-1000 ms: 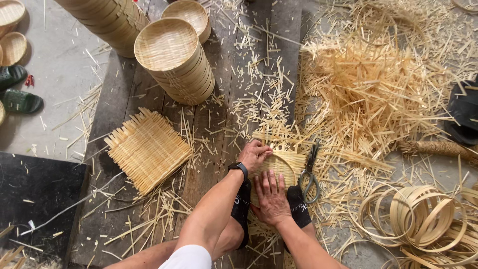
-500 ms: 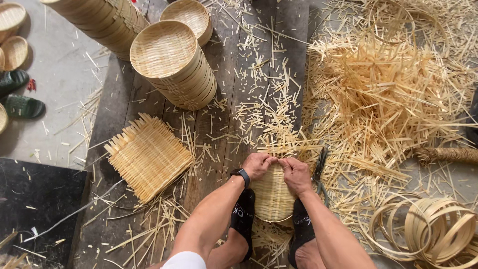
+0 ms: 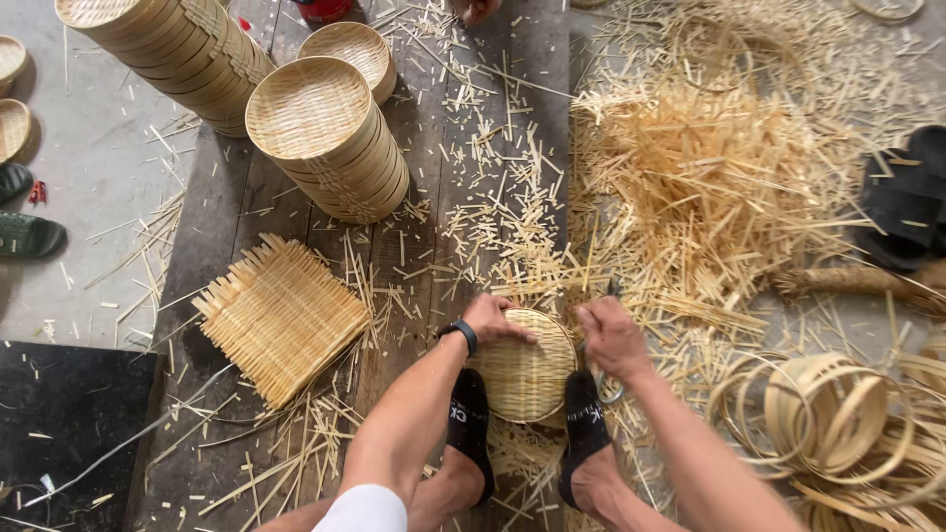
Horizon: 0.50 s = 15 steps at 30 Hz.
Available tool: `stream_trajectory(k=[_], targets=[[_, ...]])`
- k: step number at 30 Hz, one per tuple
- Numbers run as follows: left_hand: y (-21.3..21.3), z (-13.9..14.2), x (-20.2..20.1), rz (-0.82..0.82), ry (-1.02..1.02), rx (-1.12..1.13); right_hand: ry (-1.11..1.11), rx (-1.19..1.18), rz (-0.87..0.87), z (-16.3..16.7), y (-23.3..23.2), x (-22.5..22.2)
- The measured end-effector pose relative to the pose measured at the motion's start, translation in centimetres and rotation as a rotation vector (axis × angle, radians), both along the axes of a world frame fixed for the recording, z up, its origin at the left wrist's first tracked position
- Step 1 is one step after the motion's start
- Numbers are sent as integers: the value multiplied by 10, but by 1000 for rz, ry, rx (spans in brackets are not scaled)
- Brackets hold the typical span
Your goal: The person sits on the floor weaving flat woven bamboo mats into round basket bottoms. They press a woven mat over a round wooden mold, tuck and secure bamboo strips around the rim, trim excess strips with scissors, and place finished round woven bases onto a stack of completed baskets.
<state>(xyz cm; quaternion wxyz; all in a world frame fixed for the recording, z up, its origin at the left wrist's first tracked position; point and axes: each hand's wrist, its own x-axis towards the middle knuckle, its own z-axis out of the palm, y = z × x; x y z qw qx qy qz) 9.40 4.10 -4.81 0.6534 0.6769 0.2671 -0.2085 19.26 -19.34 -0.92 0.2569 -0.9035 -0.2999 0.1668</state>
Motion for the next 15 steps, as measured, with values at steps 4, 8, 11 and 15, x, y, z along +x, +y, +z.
stream_trajectory(k=[4, 8, 11, 15], targets=[[-7, 55, -8, -242, -242, 561, -281, -185, 477, 96, -78, 45], [-30, 83, -31, -163, -672, 833, -195, -449, 275, 152, -139, 35], [-49, 69, -63, -312, -726, 991, 70, -496, 184, 130, -148, 20], [-59, 33, -122, -533, -747, 1288, 292, -476, 101, 32, -123, 11]])
